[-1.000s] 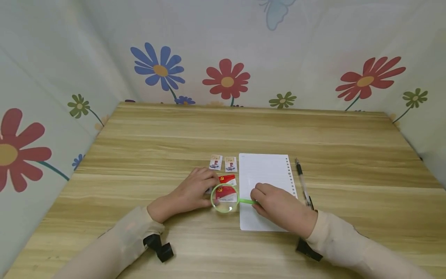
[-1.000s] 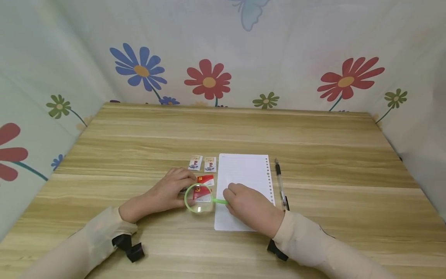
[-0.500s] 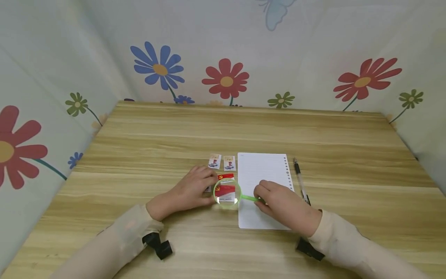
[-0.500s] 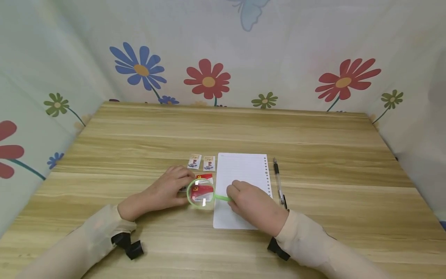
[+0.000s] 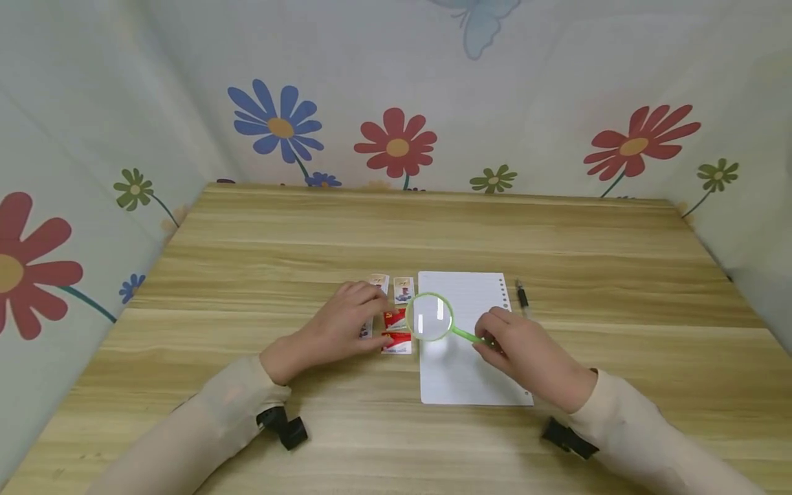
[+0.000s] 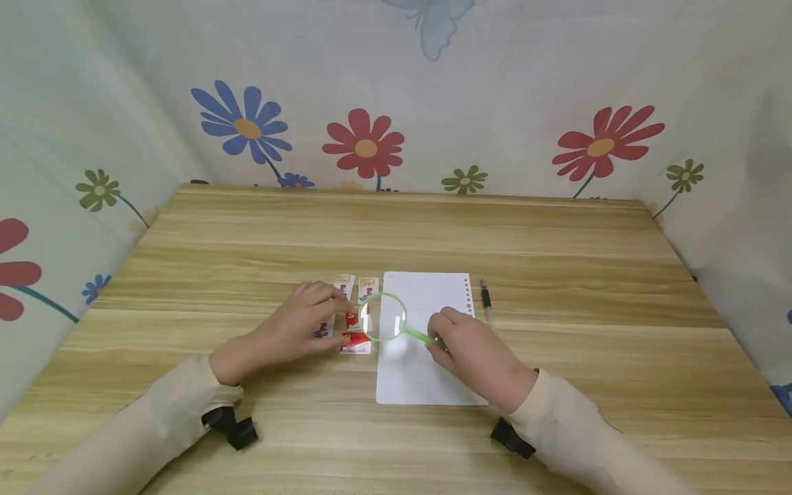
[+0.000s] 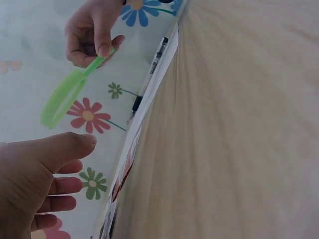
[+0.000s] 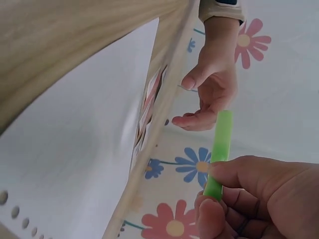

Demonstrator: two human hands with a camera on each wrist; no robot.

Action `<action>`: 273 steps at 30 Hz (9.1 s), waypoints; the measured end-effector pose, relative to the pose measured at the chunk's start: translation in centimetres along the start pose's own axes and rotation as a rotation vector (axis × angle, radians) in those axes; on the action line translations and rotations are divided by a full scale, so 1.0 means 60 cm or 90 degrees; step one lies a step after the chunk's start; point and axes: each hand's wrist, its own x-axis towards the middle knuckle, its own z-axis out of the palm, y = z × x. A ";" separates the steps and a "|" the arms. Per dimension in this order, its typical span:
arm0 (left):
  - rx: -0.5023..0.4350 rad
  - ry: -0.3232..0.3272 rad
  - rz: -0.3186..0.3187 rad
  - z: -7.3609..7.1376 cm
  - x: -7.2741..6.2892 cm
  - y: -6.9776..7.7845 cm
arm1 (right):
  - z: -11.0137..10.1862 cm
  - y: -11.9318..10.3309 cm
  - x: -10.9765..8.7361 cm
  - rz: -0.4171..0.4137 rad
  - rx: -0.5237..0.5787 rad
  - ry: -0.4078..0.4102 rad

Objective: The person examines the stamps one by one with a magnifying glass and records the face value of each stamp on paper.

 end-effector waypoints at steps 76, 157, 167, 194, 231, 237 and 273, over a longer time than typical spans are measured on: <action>0.012 -0.112 -0.018 0.054 0.081 -0.011 | -0.051 0.209 -0.114 0.371 -0.016 -0.034; 0.011 -0.104 -0.023 0.057 0.078 -0.008 | -0.028 0.156 -0.013 0.197 0.033 -0.143; 0.014 -0.101 -0.021 0.056 0.077 -0.009 | -0.067 0.119 -0.005 0.181 0.032 -0.016; -0.003 -0.096 -0.018 0.053 0.078 -0.008 | -0.087 0.099 -0.004 0.148 0.036 0.089; 0.008 -0.100 -0.034 0.049 0.070 -0.010 | -0.043 0.049 0.069 0.223 0.491 0.081; 0.020 -0.110 -0.034 0.052 0.076 -0.006 | -0.010 0.026 0.091 0.271 0.536 0.103; 0.028 -0.096 -0.011 0.052 0.075 -0.003 | 0.121 0.082 0.108 0.366 0.515 0.114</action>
